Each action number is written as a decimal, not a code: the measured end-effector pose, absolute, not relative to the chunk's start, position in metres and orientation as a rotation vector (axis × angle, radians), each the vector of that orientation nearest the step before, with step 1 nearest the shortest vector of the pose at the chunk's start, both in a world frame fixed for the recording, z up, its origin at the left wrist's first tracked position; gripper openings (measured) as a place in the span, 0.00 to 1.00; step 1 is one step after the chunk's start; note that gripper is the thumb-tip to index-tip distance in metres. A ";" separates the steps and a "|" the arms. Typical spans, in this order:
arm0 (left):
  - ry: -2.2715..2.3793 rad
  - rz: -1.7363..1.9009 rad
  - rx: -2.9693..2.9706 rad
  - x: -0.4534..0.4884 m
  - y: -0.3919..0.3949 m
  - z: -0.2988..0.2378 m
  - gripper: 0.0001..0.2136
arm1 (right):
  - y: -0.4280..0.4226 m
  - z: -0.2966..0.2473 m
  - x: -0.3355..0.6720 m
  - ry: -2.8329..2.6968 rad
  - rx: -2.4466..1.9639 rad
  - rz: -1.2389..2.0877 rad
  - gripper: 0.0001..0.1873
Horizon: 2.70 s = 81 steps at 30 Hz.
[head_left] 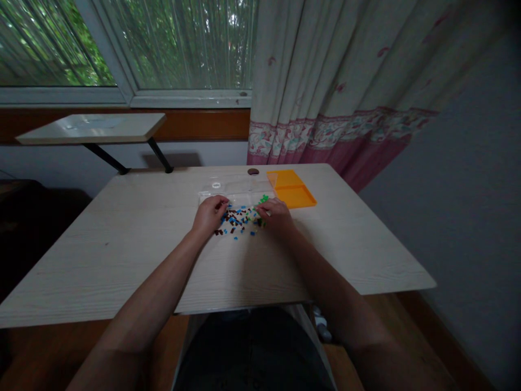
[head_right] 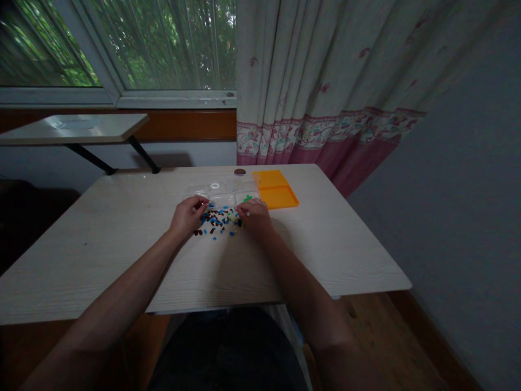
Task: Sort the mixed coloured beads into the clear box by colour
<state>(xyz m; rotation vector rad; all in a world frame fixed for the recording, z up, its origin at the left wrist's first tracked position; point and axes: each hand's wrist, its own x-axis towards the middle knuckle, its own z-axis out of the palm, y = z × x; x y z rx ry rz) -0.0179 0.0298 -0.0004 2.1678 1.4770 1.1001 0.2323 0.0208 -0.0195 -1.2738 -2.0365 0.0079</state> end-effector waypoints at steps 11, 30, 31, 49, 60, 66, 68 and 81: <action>1.499 1.135 2.409 -0.022 0.037 -0.008 0.16 | 0.019 -0.020 0.231 -2.055 -1.264 -0.006 0.12; 1.015 0.668 2.747 -0.018 0.019 0.012 0.10 | 0.013 -0.014 0.224 -2.269 -1.130 0.161 0.05; 1.004 0.628 2.752 -0.020 0.018 0.014 0.10 | 0.012 -0.013 0.223 -2.281 -1.130 0.164 0.06; 0.971 0.573 2.755 -0.025 0.024 0.007 0.07 | 0.005 -0.005 0.216 -2.361 -1.264 0.159 0.09; 1.007 0.625 2.760 -0.024 0.023 0.006 0.08 | 0.002 -0.003 0.217 -2.331 -1.261 0.187 0.11; 1.012 0.672 2.752 -0.024 0.023 0.007 0.09 | 0.003 -0.003 0.220 -2.330 -1.334 0.168 0.09; 1.037 0.687 2.742 -0.025 0.023 0.007 0.09 | 0.004 -0.003 0.220 -2.335 -1.345 0.163 0.08; 1.231 0.765 2.724 -0.025 0.022 0.011 0.10 | 0.003 0.002 0.218 -2.378 -1.446 0.120 0.08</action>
